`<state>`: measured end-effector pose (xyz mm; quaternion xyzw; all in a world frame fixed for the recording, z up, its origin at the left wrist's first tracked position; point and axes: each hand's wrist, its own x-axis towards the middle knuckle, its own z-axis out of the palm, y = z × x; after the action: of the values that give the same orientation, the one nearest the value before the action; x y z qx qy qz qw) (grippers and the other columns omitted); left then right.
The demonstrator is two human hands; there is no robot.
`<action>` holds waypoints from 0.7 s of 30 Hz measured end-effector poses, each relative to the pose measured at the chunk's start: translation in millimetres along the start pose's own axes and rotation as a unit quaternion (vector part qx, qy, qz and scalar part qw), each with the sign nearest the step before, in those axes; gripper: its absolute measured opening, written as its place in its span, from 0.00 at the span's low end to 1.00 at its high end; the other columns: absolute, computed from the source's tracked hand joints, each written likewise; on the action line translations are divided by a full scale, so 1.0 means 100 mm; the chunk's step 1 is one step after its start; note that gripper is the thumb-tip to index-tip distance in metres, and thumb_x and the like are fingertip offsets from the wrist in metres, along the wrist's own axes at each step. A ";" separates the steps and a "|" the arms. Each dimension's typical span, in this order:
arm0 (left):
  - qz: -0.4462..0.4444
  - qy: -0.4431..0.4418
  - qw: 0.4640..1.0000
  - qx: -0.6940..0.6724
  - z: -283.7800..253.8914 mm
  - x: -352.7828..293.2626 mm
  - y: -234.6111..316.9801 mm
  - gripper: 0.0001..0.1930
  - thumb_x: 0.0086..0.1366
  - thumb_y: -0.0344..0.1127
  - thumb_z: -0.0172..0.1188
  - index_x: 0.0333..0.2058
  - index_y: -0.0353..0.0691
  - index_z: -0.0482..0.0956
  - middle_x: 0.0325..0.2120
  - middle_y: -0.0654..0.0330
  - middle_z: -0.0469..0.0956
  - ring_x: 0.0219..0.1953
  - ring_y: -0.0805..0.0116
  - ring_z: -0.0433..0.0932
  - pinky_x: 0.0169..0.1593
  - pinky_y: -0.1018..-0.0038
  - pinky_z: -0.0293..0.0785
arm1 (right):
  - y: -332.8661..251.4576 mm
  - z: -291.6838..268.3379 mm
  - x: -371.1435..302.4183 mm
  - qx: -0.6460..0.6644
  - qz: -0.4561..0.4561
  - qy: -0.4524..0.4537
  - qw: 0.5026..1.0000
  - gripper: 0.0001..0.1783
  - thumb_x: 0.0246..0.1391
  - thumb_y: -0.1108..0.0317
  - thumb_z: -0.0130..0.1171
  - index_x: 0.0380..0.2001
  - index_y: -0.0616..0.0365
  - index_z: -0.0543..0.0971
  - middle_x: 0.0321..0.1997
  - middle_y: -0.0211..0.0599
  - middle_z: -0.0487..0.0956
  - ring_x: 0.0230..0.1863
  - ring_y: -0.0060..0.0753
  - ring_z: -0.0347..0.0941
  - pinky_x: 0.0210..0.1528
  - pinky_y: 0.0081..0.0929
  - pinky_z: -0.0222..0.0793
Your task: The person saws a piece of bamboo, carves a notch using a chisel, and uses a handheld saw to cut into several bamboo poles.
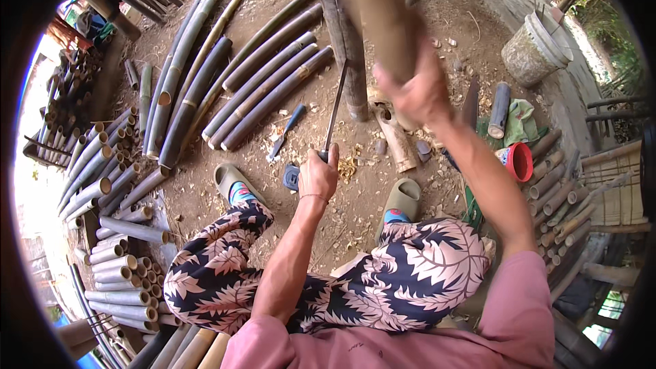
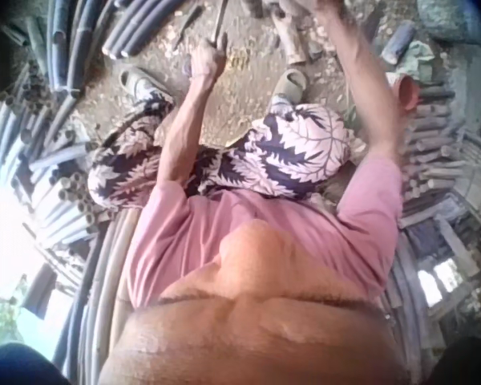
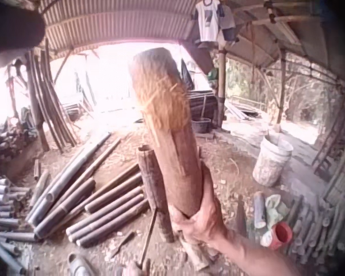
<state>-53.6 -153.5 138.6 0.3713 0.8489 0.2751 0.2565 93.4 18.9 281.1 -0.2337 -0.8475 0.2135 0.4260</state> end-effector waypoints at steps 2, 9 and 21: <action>-0.037 -0.028 0.999 0.023 0.05 -0.06 0.03 0.33 0.67 0.62 0.52 0.38 0.28 0.76 0.32 0.32 0.80 0.40 0.34 0.80 0.47 0.49 0.74 | 0.28 0.24 -0.47 -0.293 0.170 -0.345 0.875 0.52 0.53 0.60 0.64 0.74 0.37 0.45 0.43 0.53 0.77 0.29 0.38 0.77 0.27 0.34 0.80; -0.059 -0.034 0.996 0.057 0.11 0.07 -0.18 0.33 0.68 0.62 0.50 0.40 0.28 0.77 0.33 0.32 0.80 0.40 0.32 0.79 0.48 0.48 0.74 | -0.12 0.13 -0.01 0.019 0.169 -0.124 0.978 0.56 0.47 0.61 0.71 0.74 0.41 0.49 0.55 0.59 0.75 0.41 0.54 0.80 0.34 0.35 0.84; -0.060 -0.039 0.993 0.092 0.55 0.30 -0.44 0.35 0.67 0.64 0.49 0.38 0.28 0.79 0.34 0.30 0.79 0.42 0.33 0.79 0.46 0.48 0.75 | 0.79 0.56 -0.44 -0.151 0.153 -0.226 0.950 0.58 0.47 0.56 0.69 0.75 0.34 0.45 0.64 0.69 0.64 0.40 0.49 0.80 0.38 0.34 0.81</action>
<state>-58.0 -139.9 63.6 0.3519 0.8807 0.1656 0.2703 87.3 47.5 178.4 -0.3681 -0.8979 0.1926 0.1456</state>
